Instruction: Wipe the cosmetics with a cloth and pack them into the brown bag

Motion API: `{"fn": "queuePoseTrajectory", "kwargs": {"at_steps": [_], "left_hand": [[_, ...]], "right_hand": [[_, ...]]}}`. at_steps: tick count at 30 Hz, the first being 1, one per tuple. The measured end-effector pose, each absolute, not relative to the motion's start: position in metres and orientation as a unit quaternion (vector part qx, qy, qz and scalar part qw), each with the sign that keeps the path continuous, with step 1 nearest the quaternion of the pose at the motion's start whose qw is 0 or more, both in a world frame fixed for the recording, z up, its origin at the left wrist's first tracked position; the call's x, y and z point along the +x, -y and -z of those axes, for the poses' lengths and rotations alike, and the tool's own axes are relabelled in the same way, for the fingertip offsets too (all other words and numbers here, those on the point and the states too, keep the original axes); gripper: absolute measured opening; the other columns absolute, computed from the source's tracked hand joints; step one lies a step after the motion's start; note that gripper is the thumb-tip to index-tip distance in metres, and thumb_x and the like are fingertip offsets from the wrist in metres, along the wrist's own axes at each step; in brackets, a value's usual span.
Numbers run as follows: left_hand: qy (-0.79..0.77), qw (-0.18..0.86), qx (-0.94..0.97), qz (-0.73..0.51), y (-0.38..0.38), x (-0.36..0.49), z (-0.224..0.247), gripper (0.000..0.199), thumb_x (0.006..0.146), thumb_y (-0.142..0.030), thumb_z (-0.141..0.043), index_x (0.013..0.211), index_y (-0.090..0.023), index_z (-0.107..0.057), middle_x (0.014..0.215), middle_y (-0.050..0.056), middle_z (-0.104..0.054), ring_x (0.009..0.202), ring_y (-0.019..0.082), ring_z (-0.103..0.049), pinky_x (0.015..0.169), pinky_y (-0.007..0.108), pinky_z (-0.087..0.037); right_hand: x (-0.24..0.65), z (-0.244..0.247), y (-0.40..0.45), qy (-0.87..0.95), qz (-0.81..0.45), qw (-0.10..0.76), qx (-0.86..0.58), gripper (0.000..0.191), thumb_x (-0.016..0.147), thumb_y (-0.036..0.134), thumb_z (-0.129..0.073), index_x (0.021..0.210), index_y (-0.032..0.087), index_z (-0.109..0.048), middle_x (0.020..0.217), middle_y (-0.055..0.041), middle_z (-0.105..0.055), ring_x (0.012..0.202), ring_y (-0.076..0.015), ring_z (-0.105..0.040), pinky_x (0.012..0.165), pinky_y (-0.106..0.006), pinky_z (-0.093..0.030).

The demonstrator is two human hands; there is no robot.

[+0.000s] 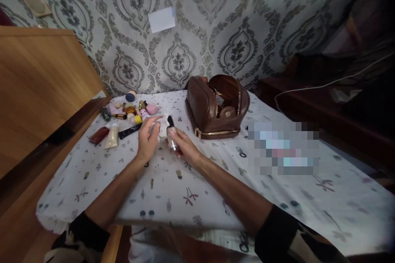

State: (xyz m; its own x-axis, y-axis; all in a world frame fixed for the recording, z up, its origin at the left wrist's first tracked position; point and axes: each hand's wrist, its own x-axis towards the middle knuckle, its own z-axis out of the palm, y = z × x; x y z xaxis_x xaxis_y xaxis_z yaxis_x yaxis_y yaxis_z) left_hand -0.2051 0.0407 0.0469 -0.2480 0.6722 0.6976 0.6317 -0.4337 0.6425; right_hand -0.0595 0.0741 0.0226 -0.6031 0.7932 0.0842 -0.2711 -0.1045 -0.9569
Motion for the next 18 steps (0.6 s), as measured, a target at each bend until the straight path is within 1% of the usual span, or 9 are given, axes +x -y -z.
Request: {"fn": "queuePoseTrajectory", "kwargs": {"at_steps": [2, 4, 7, 9, 12, 16, 18], "left_hand": [[-0.542, 0.026, 0.577, -0.610, -0.043, -0.210, -0.046, 0.028, 0.094, -0.041, -0.053, 0.106, -0.020, -0.069, 0.103, 0.005, -0.069, 0.102, 0.022, -0.061, 0.096, 0.033, -0.046], [-0.546, 0.046, 0.564, -0.618, -0.045, -0.211, -0.043, 0.030, 0.094, -0.044, -0.053, 0.104, -0.020, -0.068, 0.100, 0.005, -0.068, 0.099, 0.021, -0.061, 0.094, 0.032, -0.046], [-0.538, 0.098, 0.583, -0.601, -0.043, -0.207, -0.039, 0.032, 0.094, -0.045, -0.054, 0.108, -0.019, -0.066, 0.102, 0.005, -0.067, 0.098, 0.020, -0.060, 0.093, 0.032, -0.046], [-0.534, 0.128, 0.592, -0.590, -0.042, -0.203, -0.037, 0.032, 0.092, -0.043, -0.058, 0.112, -0.020, -0.064, 0.106, 0.005, -0.067, 0.100, 0.021, -0.060, 0.093, 0.031, -0.045], [-0.527, 0.150, 0.613, -0.570, -0.039, -0.199, -0.034, 0.030, 0.090, -0.039, -0.062, 0.112, -0.020, -0.064, 0.106, 0.004, -0.066, 0.100, 0.020, -0.061, 0.091, 0.030, -0.046], [-0.509, 0.157, 0.662, -0.527, -0.035, -0.194, -0.035, 0.024, 0.088, -0.035, -0.063, 0.105, -0.019, -0.068, 0.092, 0.003, -0.065, 0.087, 0.019, -0.061, 0.078, 0.028, -0.047], [-0.504, 0.155, 0.683, -0.506, -0.033, -0.192, -0.037, 0.023, 0.086, -0.033, -0.065, 0.104, -0.019, -0.069, 0.089, 0.003, -0.066, 0.081, 0.018, -0.061, 0.072, 0.028, -0.047]], "right_hand": [[-0.059, -0.022, -0.073, 0.560, -0.698, 0.377, -0.238, 0.049, 0.079, 0.069, -0.062, 0.089, 0.021, -0.057, 0.061, 0.0066, -0.047, 0.041, -0.0065, -0.036, 0.033, -0.020, -0.026], [-0.059, -0.022, -0.073, 0.557, -0.697, 0.387, -0.233, 0.050, 0.080, 0.071, -0.060, 0.088, 0.021, -0.056, 0.061, 0.0067, -0.045, 0.040, -0.0060, -0.035, 0.033, -0.020, -0.024], [-0.058, -0.023, -0.073, 0.550, -0.694, 0.411, -0.217, 0.051, 0.082, 0.072, -0.057, 0.081, 0.021, -0.052, 0.061, 0.0052, -0.049, 0.040, -0.0056, -0.033, 0.032, -0.020, -0.020], [-0.058, -0.024, -0.074, 0.537, -0.695, 0.427, -0.216, 0.051, 0.082, 0.072, -0.057, 0.082, 0.021, -0.053, 0.061, 0.0046, -0.052, 0.039, -0.0056, -0.033, 0.033, -0.020, -0.020], [-0.056, -0.026, -0.076, 0.514, -0.693, 0.447, -0.234, 0.052, 0.080, 0.072, -0.059, 0.092, 0.021, -0.057, 0.061, 0.0050, -0.053, 0.038, -0.0067, -0.035, 0.032, -0.021, -0.024], [-0.055, -0.025, -0.083, 0.475, -0.701, 0.462, -0.264, 0.056, 0.077, 0.075, -0.059, 0.095, 0.021, -0.060, 0.060, 0.0052, -0.050, 0.042, -0.0090, -0.041, 0.036, -0.023, -0.031], [-0.056, -0.021, -0.089, 0.448, -0.711, 0.461, -0.286, 0.057, 0.077, 0.076, -0.057, 0.095, 0.022, -0.060, 0.062, 0.0043, -0.050, 0.047, -0.0108, -0.045, 0.039, -0.023, -0.035]]}}
